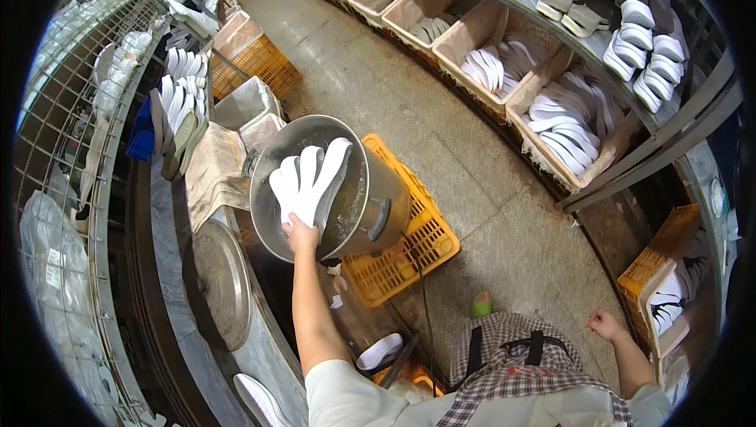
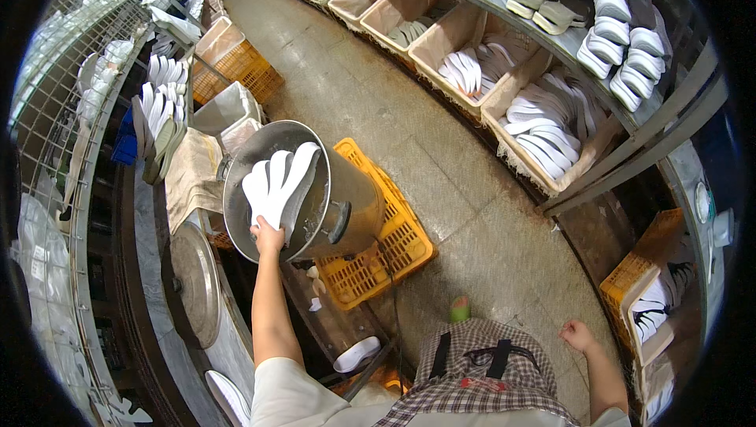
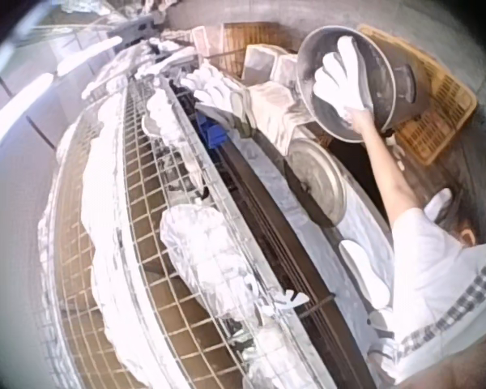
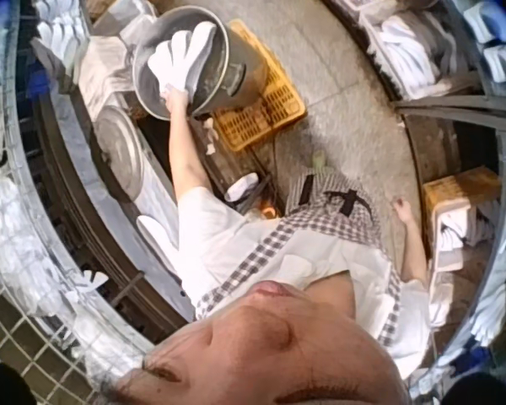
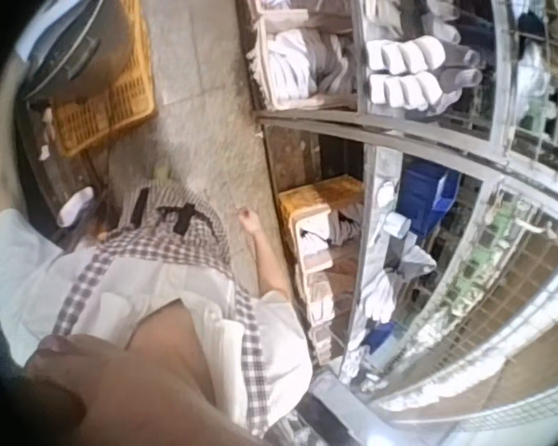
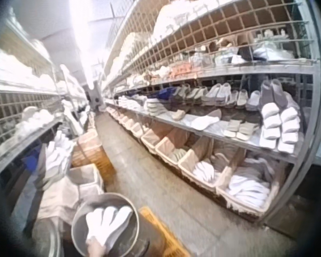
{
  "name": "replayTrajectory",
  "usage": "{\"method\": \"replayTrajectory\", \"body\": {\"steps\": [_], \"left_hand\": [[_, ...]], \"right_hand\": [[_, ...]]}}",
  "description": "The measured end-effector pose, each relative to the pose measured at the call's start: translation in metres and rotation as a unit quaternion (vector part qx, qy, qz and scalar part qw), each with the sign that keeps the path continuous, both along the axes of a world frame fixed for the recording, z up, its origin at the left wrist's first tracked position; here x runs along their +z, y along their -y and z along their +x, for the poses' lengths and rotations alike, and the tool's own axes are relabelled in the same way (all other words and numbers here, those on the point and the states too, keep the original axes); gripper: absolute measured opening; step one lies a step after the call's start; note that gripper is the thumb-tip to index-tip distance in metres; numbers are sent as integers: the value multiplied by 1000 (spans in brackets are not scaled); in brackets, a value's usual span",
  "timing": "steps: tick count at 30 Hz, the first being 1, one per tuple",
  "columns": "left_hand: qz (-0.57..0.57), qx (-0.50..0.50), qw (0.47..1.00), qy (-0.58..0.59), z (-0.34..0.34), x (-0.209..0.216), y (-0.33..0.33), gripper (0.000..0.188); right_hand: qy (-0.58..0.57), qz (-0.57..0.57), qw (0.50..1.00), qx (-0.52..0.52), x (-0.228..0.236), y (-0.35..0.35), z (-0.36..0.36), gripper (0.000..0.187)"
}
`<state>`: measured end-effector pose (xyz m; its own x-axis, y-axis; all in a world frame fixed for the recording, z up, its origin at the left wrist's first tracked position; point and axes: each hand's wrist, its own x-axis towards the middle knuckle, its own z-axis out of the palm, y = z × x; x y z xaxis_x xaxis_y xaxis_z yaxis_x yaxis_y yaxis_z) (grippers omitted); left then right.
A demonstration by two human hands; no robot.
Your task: The person picks up white slippers from a metal shelf, stacks them, and places them into a yellow crate. They repeat this process, gathering slippers from different locations on the shelf and organizing them into the crate.
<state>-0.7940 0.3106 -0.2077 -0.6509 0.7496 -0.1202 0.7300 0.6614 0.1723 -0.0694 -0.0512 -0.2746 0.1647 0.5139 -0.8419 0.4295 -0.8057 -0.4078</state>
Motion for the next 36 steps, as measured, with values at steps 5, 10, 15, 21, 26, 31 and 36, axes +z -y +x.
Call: {"method": "replayTrajectory", "body": {"steps": [5,10,15,21,26,31,36], "left_hand": [[-47,-12,999,-9,8,-6,-13,66],[-36,-12,999,-16,-4,-26,-15,71],[42,-43,998,21,-29,-40,-15,80],[238,-64,966,76,-63,1,-13,61],[310,-144,937,-71,-78,49,4,47],[352,-144,923,-52,-75,112,26,44],[350,-175,897,-205,-37,175,22,49]], "right_hand": [[27,19,999,26,-2,-12,-13,29],[-18,21,999,24,-9,-14,-30,35],[50,26,986,155,-12,-10,-29,44],[51,-3,980,193,-7,-15,-24,54],[54,12,980,191,-11,-18,-27,54],[32,38,981,186,-27,-10,-24,54],[39,63,983,170,-52,12,-18,54]]}}
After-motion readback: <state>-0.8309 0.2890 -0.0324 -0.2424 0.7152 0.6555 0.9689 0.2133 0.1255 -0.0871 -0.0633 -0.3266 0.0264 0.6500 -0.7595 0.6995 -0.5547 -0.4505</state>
